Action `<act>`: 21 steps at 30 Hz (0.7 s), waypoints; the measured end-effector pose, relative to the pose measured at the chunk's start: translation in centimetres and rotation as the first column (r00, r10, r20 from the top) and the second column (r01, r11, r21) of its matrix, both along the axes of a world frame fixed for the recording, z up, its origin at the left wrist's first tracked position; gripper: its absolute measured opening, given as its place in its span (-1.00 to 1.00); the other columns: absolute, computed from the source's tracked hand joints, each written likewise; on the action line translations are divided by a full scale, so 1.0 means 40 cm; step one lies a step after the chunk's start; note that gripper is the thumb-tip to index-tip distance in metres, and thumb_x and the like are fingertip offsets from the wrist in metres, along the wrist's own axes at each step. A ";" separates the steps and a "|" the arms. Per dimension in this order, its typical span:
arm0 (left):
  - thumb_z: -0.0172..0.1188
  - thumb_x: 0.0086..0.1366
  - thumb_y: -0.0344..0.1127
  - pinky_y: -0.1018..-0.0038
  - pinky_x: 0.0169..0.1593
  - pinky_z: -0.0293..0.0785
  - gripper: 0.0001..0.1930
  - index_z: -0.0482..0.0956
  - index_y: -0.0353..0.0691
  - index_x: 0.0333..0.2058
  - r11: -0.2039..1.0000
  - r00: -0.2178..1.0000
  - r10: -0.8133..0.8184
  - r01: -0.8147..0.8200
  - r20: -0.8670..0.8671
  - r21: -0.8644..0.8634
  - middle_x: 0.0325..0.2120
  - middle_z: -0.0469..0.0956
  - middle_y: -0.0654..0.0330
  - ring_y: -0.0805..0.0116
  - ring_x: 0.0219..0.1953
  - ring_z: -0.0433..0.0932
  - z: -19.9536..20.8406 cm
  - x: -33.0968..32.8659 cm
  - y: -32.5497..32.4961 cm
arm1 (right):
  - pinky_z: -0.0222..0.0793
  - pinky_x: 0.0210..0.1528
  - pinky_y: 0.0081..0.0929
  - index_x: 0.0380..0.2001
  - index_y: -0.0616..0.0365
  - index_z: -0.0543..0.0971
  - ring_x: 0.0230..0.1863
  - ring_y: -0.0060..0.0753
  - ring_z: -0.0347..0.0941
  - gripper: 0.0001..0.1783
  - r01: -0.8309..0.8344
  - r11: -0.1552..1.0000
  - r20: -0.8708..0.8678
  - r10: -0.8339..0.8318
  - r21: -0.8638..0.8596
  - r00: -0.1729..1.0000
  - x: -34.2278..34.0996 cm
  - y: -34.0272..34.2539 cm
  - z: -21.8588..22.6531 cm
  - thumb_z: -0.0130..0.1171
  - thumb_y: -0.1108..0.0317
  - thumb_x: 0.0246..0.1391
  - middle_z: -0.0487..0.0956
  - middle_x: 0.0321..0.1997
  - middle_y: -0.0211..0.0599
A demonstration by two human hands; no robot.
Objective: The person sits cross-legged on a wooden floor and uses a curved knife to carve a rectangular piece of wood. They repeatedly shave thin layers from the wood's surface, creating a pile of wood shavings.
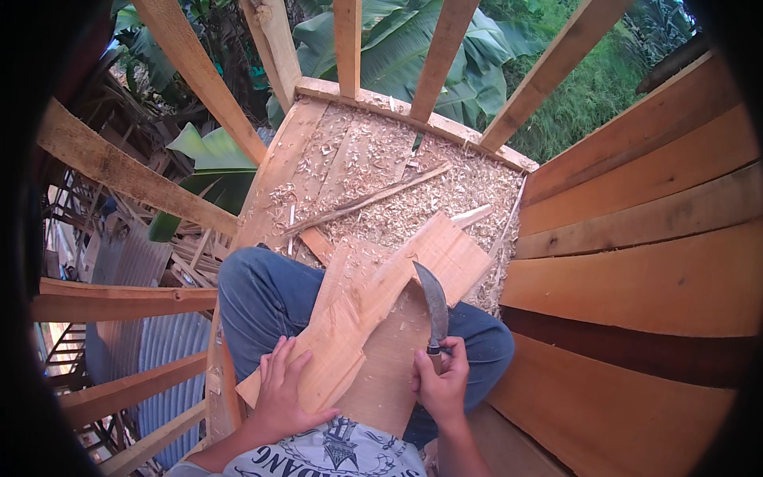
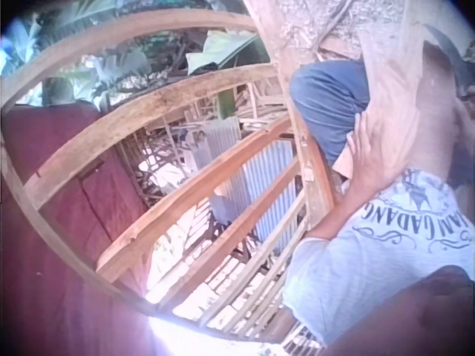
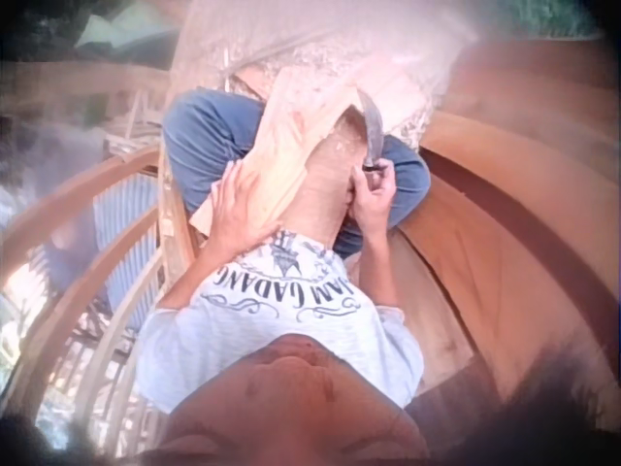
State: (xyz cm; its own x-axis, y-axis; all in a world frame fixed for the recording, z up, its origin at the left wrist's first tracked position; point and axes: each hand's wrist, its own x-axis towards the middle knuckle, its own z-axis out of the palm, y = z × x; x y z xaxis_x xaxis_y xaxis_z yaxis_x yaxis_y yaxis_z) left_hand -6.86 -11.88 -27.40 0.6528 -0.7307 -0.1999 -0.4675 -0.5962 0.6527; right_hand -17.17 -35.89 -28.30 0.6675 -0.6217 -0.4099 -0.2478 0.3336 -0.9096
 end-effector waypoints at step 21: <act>0.15 -0.02 -0.37 -0.12 0.37 -0.07 -0.27 0.33 -0.18 0.24 0.979 0.992 0.012 0.013 -0.123 0.202 0.14 0.39 -0.14 -0.07 0.24 0.34 0.161 0.073 -0.001 | 0.33 -0.51 -0.30 -0.34 0.26 0.48 -0.59 -0.02 0.49 -0.82 -0.400 0.748 -0.383 0.211 -0.529 0.899 -0.018 0.004 -0.012 0.17 0.35 0.18 0.49 -0.60 0.02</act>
State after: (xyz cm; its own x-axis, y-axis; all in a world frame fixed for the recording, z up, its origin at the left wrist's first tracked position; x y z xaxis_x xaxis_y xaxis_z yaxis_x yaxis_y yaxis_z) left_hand -3.96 -11.90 -20.95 0.6136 -0.6671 -0.4224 -0.3911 -0.7215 0.5714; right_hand -17.91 -35.71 -28.77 0.7776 -0.5824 -0.2369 -0.5157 -0.3750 -0.7704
